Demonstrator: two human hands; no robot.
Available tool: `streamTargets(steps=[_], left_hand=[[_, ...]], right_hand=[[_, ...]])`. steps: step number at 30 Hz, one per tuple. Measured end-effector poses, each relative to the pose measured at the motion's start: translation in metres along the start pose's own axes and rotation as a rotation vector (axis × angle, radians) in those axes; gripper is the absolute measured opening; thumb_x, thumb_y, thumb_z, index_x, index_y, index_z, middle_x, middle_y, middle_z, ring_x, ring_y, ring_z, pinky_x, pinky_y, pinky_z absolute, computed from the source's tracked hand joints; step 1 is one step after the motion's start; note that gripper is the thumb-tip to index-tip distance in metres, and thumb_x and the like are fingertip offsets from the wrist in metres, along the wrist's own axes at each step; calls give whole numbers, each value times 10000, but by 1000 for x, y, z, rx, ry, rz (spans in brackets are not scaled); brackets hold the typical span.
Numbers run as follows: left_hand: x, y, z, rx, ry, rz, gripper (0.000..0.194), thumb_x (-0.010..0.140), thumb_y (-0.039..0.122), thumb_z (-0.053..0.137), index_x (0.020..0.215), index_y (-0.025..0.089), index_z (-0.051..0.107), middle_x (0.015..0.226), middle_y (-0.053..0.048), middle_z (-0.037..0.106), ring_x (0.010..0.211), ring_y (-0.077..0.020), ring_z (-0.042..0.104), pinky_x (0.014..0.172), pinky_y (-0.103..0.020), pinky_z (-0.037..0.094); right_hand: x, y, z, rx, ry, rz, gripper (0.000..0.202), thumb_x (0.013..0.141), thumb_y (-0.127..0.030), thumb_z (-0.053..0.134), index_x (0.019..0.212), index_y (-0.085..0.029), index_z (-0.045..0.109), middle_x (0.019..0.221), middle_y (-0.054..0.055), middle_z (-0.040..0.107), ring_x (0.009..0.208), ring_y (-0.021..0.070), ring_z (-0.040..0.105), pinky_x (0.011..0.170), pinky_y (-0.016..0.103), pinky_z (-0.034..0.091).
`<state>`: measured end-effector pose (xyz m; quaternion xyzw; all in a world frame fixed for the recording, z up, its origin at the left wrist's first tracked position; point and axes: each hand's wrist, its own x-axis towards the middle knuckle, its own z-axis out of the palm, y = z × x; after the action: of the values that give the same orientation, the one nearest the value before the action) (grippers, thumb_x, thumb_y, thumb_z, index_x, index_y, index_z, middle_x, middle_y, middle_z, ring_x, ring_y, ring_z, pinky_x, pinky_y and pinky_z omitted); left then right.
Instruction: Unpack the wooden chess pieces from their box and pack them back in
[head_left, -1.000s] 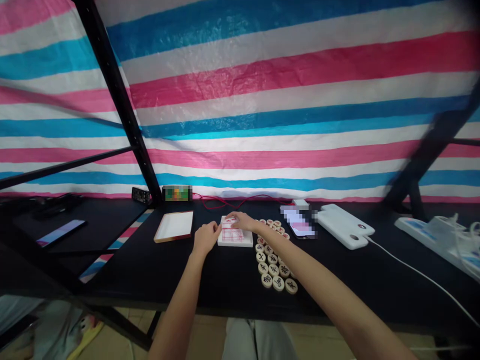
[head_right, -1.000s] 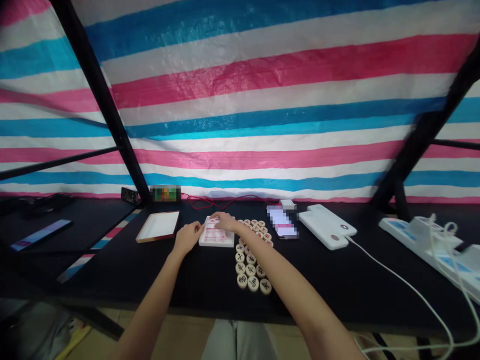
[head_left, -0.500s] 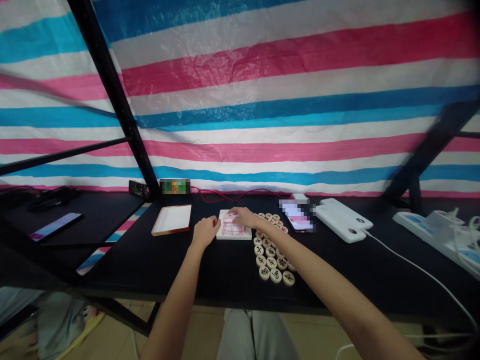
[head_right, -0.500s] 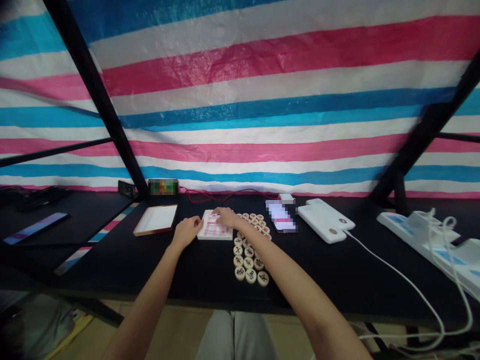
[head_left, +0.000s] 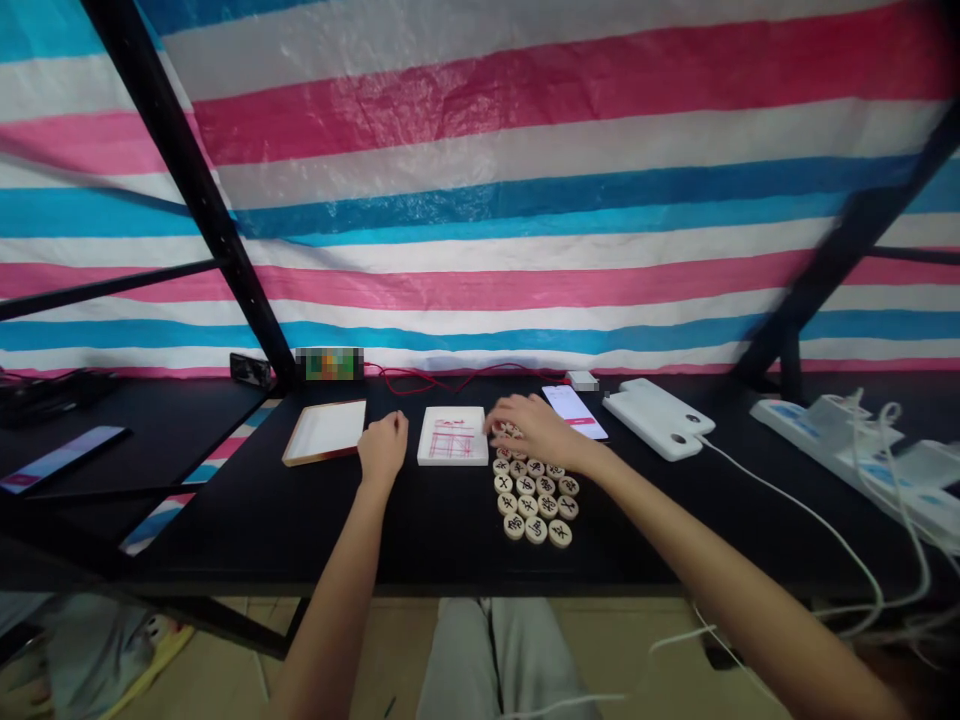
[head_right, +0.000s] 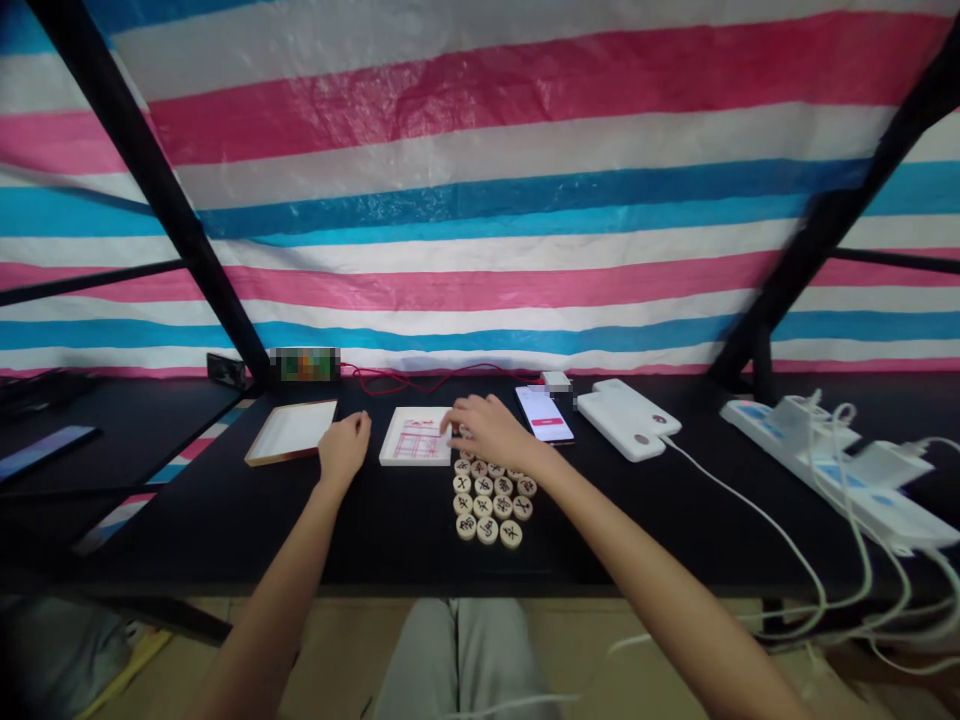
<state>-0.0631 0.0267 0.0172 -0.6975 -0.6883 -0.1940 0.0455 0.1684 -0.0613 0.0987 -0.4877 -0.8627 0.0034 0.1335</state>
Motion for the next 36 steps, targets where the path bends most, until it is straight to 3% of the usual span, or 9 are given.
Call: streamTargets(steps=[3,6,10,16,22,27,30,33,36], left_hand=[[2,-1,1,-5,33,-25,483,864,392,176,847,184,612,742,-89,636,687,-200,577,581,-258,336],[2,0,3,-9,39,-12,471,859,397,195,828,184,614,734,-90,634,677,-203,570,579,-258,327],[-2,1,1,-11,52,13,473,862,399,192,811,186,611,721,-82,630,664,-193,562,570,-250,310],[-10,2,-7,-39,15,99,476,874,390,180,799,189,605,724,-59,635,671,-157,562,560,-229,292],[-13,7,-7,-27,-102,248,438,864,398,228,803,191,608,762,-57,645,719,-159,577,585,-225,304],[-13,6,-6,-12,-113,273,448,864,402,212,809,194,604,772,-62,643,720,-164,579,588,-229,312],[-12,5,-5,-3,-114,258,441,855,416,228,783,196,603,747,-57,637,714,-167,578,582,-227,314],[-11,6,-4,9,-121,263,423,844,423,257,753,195,602,724,-57,632,705,-173,574,591,-230,319],[-11,8,-4,2,-135,265,418,841,422,268,740,191,600,722,-58,633,715,-171,575,601,-230,324]], right_hand=[[-57,-4,-16,174,-150,-19,213,782,-393,506,904,-235,581,922,15,558,888,160,481,768,278,298],[-103,-10,-10,161,-198,93,274,744,-433,538,941,-247,581,955,29,557,889,179,487,759,297,303],[-126,-13,7,93,-159,140,302,754,-394,544,1030,-274,537,1006,33,542,915,189,476,751,305,309],[-122,-11,17,60,-123,113,242,762,-286,542,1002,-258,529,985,34,517,914,183,473,751,299,332],[-122,-13,15,143,-156,130,214,730,-256,560,935,-207,526,945,36,515,882,169,476,761,278,370],[-122,-12,15,141,-178,131,211,706,-265,579,906,-206,544,946,38,508,870,175,481,763,284,376],[-119,-11,3,148,-164,144,211,710,-286,575,904,-206,549,930,36,514,853,168,484,747,275,375],[-101,-13,-16,150,-92,134,215,753,-349,527,914,-206,536,903,34,527,843,162,482,732,269,370],[-60,-16,-24,107,-18,90,259,763,-424,503,897,-204,532,860,32,541,827,165,482,704,266,367]])
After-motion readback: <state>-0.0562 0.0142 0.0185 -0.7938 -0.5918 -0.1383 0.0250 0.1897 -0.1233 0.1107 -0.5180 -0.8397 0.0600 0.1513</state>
